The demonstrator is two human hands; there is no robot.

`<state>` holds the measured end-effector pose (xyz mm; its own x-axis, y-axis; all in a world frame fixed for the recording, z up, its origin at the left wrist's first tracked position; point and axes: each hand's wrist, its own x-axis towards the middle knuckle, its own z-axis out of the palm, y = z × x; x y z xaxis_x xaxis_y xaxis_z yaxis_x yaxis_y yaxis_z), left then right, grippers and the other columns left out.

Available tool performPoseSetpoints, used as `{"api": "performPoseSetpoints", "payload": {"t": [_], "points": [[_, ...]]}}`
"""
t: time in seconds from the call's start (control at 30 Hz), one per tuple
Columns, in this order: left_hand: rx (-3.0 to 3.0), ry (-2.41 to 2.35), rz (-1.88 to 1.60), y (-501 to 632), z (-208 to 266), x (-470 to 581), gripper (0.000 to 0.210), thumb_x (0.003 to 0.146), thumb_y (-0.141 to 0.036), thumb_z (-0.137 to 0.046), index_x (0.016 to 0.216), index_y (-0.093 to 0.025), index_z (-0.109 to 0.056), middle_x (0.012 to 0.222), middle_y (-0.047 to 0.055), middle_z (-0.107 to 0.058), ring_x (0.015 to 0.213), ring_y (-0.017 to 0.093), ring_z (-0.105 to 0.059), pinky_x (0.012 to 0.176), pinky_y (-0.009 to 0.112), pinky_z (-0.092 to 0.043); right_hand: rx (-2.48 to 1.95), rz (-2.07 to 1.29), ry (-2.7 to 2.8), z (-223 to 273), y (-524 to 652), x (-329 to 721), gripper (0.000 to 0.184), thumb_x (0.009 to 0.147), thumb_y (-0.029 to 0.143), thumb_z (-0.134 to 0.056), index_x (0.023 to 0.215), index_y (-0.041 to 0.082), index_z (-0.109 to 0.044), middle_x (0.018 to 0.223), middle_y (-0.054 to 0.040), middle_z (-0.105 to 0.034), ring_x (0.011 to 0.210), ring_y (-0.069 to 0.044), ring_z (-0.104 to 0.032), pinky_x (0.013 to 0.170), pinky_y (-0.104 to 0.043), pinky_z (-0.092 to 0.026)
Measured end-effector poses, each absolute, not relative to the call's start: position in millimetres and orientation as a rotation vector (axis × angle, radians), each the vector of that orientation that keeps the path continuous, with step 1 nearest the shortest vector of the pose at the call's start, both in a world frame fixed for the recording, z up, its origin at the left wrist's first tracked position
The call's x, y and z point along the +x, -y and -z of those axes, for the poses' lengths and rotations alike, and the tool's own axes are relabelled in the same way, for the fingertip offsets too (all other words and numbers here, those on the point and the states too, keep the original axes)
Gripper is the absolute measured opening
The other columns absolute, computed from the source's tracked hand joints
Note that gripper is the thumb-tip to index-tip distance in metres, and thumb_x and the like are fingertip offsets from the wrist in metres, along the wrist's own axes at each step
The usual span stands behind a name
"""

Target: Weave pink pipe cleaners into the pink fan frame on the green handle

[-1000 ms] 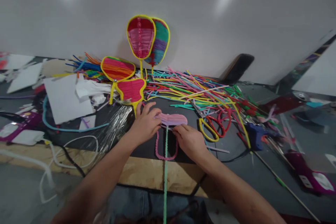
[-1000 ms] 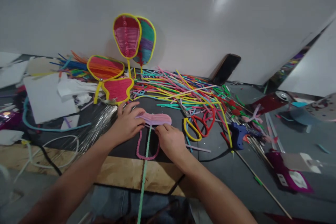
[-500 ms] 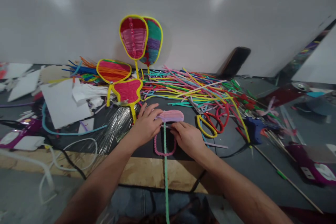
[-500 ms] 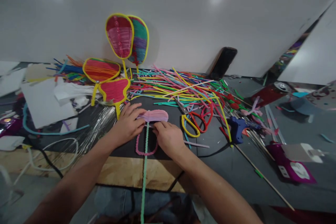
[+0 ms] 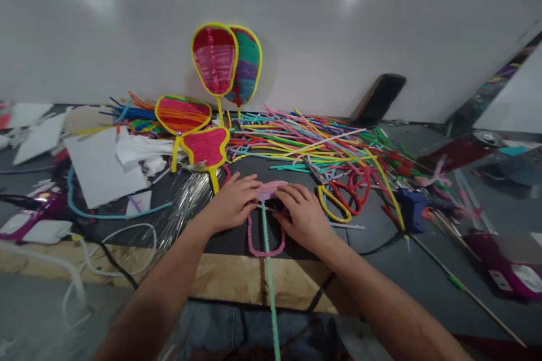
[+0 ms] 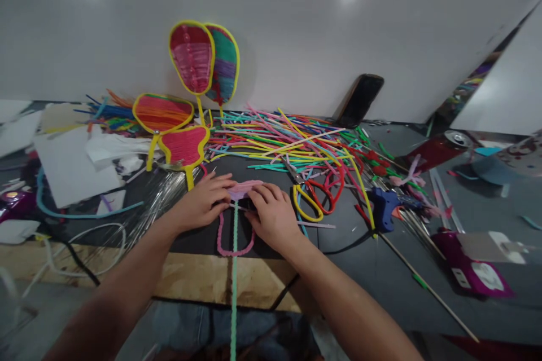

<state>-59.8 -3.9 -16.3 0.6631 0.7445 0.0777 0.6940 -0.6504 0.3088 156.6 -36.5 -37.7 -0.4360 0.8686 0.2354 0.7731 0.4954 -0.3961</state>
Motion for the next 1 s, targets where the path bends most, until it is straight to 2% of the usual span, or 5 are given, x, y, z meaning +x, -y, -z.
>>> {"api": "performPoseSetpoints", "payload": {"t": [0.17,0.37,0.5,0.73,1.0], "points": [[2.676,-1.49,-0.374,-3,9,-77,0.013,0.076,-0.021,-0.05,0.074,-0.02,-0.063,0.124,0.008,-0.058,0.128,0.031,-0.038,0.103,0.059,-0.022,-1.422,-0.283,2.318,35,38,154,0.037,0.081,0.026,-0.059,0.117,0.02,-0.057,0.123,-0.0091,-0.059,0.117,-0.027,-0.045,0.094,-0.044,-0.038],[2.507,-1.526,-0.362,0,-16,-92,0.017,0.079,-0.028,-0.049,0.077,-0.019,-0.063,0.087,0.006,-0.068,0.089,0.022,-0.06,0.082,0.036,-0.044,-1.425,-0.24,2.343,37,37,154,0.036,0.082,0.029,-0.058,0.117,0.021,-0.057,0.124,-0.0078,-0.059,0.116,-0.026,-0.046,0.094,-0.042,-0.038],[2.093,-1.566,-0.511,11,-22,-78,0.022,0.082,-0.039,-0.05,0.085,-0.021,-0.063,0.08,0.001,-0.069,0.069,0.017,-0.063,0.064,0.027,-0.046,-1.406,-0.227,2.328,39,37,153,0.031,0.084,0.026,-0.055,0.114,0.019,-0.057,0.12,-0.0099,-0.061,0.116,-0.025,-0.048,0.093,-0.041,-0.04],[1.584,-1.274,-0.827,5,2,-54,0.037,0.069,-0.044,-0.066,0.094,-0.017,-0.061,0.094,0.006,-0.07,0.086,0.02,-0.065,0.076,0.032,-0.052,-1.393,-0.207,2.311,41,36,151,0.011,0.082,0.023,-0.057,0.086,0.018,-0.066,0.117,-0.0096,-0.064,0.114,-0.025,-0.051,0.092,-0.039,-0.045],[2.49,-1.151,-0.611,1,20,-68,0.026,0.088,-0.034,-0.048,0.102,-0.024,-0.067,0.103,0.006,-0.067,0.099,0.019,-0.055,0.091,0.038,-0.042,-1.386,-0.164,2.317,42,35,151,0.013,0.084,0.022,-0.055,0.085,0.02,-0.068,0.116,-0.0081,-0.063,0.113,-0.023,-0.051,0.091,-0.04,-0.046]]}}
